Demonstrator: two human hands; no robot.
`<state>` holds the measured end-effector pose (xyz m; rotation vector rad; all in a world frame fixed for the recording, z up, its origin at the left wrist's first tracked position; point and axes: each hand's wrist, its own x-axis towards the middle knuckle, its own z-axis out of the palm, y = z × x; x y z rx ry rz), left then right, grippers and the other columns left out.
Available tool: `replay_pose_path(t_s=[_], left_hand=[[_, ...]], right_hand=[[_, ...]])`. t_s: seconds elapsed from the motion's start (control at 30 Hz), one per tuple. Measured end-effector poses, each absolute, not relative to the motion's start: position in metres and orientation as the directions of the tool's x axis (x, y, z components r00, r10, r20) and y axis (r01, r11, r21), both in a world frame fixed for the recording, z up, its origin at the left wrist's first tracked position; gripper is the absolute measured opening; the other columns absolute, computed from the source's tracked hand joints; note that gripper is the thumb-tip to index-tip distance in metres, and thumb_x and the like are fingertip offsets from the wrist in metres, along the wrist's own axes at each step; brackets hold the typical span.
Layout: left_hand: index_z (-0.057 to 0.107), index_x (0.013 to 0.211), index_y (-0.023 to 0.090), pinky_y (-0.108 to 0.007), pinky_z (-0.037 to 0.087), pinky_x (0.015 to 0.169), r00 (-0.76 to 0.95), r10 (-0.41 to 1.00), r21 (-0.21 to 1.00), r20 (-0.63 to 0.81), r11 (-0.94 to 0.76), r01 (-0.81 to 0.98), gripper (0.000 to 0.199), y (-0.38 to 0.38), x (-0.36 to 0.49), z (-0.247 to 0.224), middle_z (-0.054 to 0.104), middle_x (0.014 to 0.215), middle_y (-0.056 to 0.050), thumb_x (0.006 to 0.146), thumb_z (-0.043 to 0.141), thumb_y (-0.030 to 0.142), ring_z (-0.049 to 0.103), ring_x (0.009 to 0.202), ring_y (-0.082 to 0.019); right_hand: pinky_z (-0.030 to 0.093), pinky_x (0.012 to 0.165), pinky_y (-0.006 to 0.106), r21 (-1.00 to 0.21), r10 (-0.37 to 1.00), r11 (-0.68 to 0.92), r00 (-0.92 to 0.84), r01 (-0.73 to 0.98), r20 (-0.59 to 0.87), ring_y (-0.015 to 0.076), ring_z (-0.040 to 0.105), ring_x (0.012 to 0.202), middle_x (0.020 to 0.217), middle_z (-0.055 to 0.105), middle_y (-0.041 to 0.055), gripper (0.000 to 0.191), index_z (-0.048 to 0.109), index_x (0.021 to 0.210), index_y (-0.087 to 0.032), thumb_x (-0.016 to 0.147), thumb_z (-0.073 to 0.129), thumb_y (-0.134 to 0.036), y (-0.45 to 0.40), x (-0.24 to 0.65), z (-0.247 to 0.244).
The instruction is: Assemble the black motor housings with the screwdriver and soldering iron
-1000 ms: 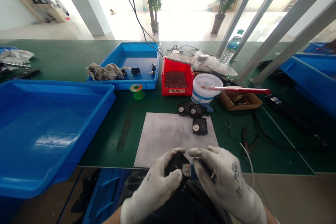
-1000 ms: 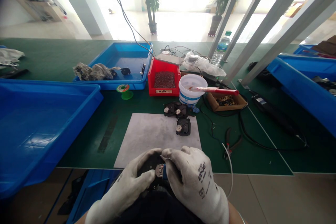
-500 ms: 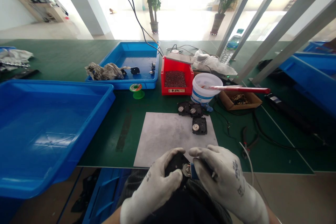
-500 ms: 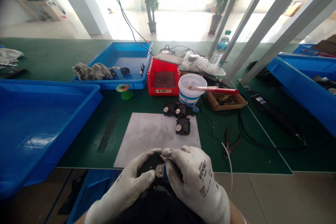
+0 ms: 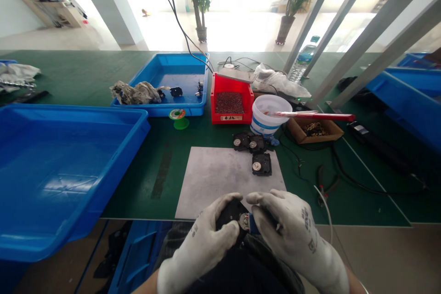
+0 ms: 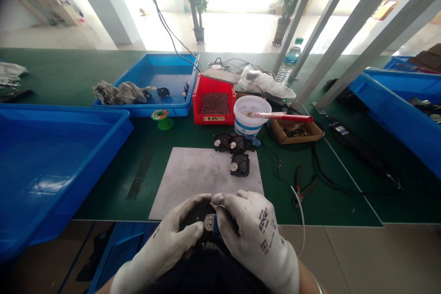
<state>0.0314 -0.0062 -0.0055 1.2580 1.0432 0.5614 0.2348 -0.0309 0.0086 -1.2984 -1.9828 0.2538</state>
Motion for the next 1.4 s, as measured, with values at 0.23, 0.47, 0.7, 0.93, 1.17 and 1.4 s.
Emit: replay_pose_path(t_s=[0.23, 0.47, 0.7, 0.93, 1.17, 1.4], left_hand=[[0.064, 0.135, 0.018, -0.044, 0.049, 0.114, 0.469, 0.822, 0.946, -0.323, 0.262, 0.193, 0.054, -0.005, 0.031, -0.007, 0.071, 0.138, -0.011, 0.082, 0.063, 0.029, 0.063, 0.131, -0.032], [0.064, 0.136, 0.02, -0.042, 0.048, 0.115, 0.466, 0.829, 0.95, -0.31, 0.249, 0.188, 0.055, -0.006, 0.029, -0.013, 0.071, 0.139, -0.008, 0.082, 0.063, 0.024, 0.062, 0.133, -0.031], [0.066, 0.134, 0.02, -0.043, 0.049, 0.113, 0.475, 0.826, 0.952, -0.304, 0.246, 0.182, 0.053, -0.005, 0.03, -0.009, 0.072, 0.136, -0.009, 0.081, 0.061, 0.021, 0.064, 0.129, -0.031], [0.066, 0.133, 0.018, -0.045, 0.048, 0.115, 0.452, 0.824, 0.936, -0.341, 0.254, 0.242, 0.057, -0.004, 0.03, -0.005, 0.071, 0.138, -0.01, 0.076, 0.06, 0.017, 0.064, 0.13, -0.032], [0.063, 0.138, 0.021, -0.043, 0.047, 0.116, 0.488, 0.828, 0.961, -0.277, 0.249, 0.124, 0.053, -0.005, 0.027, -0.009, 0.068, 0.143, -0.008, 0.085, 0.063, 0.021, 0.061, 0.135, -0.031], [0.059, 0.142, 0.024, -0.038, 0.045, 0.118, 0.509, 0.837, 0.98, -0.198, 0.171, 0.099, 0.051, -0.014, 0.024, -0.005, 0.066, 0.146, -0.008, 0.091, 0.061, 0.022, 0.057, 0.139, -0.03]], right_hand=[[0.052, 0.07, 0.032, -0.537, 0.861, 0.46, -0.206, 0.708, 0.466, 0.0197, 0.073, 0.074, 0.086, 0.077, 0.0015, 0.014, 0.065, 0.103, -0.024, 0.099, 0.057, -0.015, -0.03, 0.235, 0.009], [0.055, 0.072, 0.032, -0.554, 0.865, 0.458, -0.205, 0.695, 0.458, 0.0191, 0.076, 0.078, 0.089, 0.078, 0.0009, 0.015, 0.065, 0.106, -0.024, 0.098, 0.057, -0.014, -0.029, 0.237, 0.01], [0.055, 0.071, 0.032, -0.541, 0.859, 0.472, -0.224, 0.696, 0.461, 0.0189, 0.075, 0.076, 0.089, 0.078, 0.0016, 0.015, 0.066, 0.107, -0.023, 0.098, 0.058, -0.015, -0.03, 0.239, 0.009], [0.053, 0.065, 0.032, -0.496, 0.833, 0.521, -0.286, 0.695, 0.474, 0.0194, 0.073, 0.069, 0.086, 0.08, 0.0029, 0.015, 0.068, 0.105, -0.021, 0.098, 0.057, -0.014, -0.027, 0.24, 0.011], [0.052, 0.061, 0.028, -0.754, 0.951, 0.308, -0.194, 0.58, 0.239, 0.0178, 0.068, 0.065, 0.082, 0.074, 0.0017, 0.043, 0.067, 0.116, -0.02, 0.081, 0.083, -0.038, -0.027, 0.242, 0.003], [0.053, 0.067, 0.027, -0.917, 0.908, -0.394, -0.134, 0.057, -0.398, 0.0178, 0.063, 0.077, 0.086, 0.069, -0.0006, 0.035, 0.064, 0.101, -0.021, 0.073, 0.079, -0.036, -0.034, 0.227, -0.002]])
